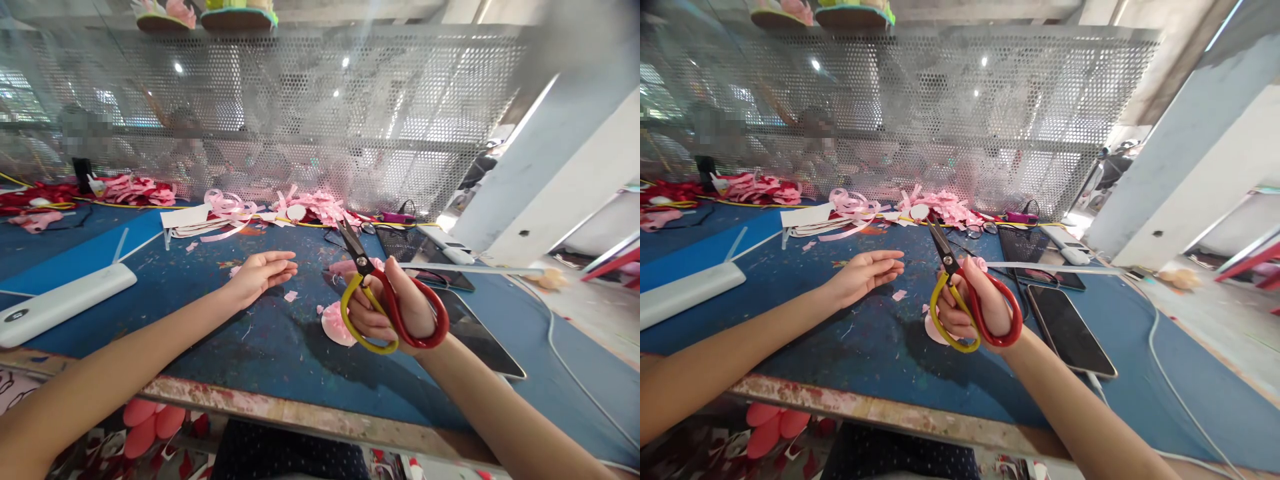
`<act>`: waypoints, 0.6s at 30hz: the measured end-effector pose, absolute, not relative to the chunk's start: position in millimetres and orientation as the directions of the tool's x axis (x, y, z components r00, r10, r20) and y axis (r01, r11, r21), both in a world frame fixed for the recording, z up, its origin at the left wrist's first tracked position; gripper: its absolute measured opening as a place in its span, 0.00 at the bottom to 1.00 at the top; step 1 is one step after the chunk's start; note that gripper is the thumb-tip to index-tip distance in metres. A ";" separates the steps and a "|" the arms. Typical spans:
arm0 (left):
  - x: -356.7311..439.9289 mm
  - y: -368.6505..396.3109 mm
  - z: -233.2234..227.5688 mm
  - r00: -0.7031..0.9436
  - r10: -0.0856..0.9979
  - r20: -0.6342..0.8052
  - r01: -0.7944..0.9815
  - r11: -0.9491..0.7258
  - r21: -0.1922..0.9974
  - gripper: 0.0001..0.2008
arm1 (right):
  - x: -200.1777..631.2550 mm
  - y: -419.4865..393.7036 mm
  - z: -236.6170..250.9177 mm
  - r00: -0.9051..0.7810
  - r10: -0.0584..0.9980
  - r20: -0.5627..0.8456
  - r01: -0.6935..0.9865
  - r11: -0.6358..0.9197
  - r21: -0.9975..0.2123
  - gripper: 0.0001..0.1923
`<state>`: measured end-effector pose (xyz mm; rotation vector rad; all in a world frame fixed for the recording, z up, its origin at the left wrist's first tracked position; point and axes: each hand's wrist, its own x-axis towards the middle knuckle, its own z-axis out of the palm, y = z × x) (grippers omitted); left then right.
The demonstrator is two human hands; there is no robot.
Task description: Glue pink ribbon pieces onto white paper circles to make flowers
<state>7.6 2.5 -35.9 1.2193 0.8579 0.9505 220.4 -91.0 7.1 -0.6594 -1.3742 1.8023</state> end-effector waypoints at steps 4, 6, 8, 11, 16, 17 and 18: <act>5.7 0.4 -34.5 0.362 0.932 -0.023 -0.122 0.073 0.990 0.14 | 221.4 -90.4 5.7 -0.572 0.819 0.053 -0.277 -0.132 -0.952 0.30; 3.9 0.6 -34.5 0.341 0.940 -0.018 -0.122 0.063 0.991 0.13 | 221.3 -90.4 5.1 -0.573 0.818 0.054 -0.276 -0.130 -0.952 0.30; 2.8 1.3 -35.1 0.321 0.947 -0.012 -0.125 0.055 0.991 0.13 | 220.9 -90.5 4.6 -0.573 0.817 0.058 -0.273 -0.124 -0.954 0.30; 3.0 2.2 -36.7 0.304 0.953 -0.010 -0.130 0.052 0.990 0.13 | 220.6 -90.4 4.1 -0.568 0.821 0.060 -0.262 -0.111 -0.959 0.30; 5.9 2.3 -40.1 0.281 0.960 -0.009 -0.131 0.047 0.990 0.13 | 221.0 -91.1 4.1 -0.562 0.825 0.062 -0.252 -0.099 -0.963 0.30; 6.2 2.4 -40.6 0.277 0.961 -0.005 -0.128 0.042 0.991 0.14 | 220.9 -91.4 4.2 -0.560 0.826 0.064 -0.253 -0.097 -0.963 0.30; 6.4 2.5 -40.9 0.273 0.962 -0.001 -0.124 0.037 0.992 0.14 | 220.7 -91.6 4.2 -0.558 0.828 0.065 -0.254 -0.095 -0.962 0.30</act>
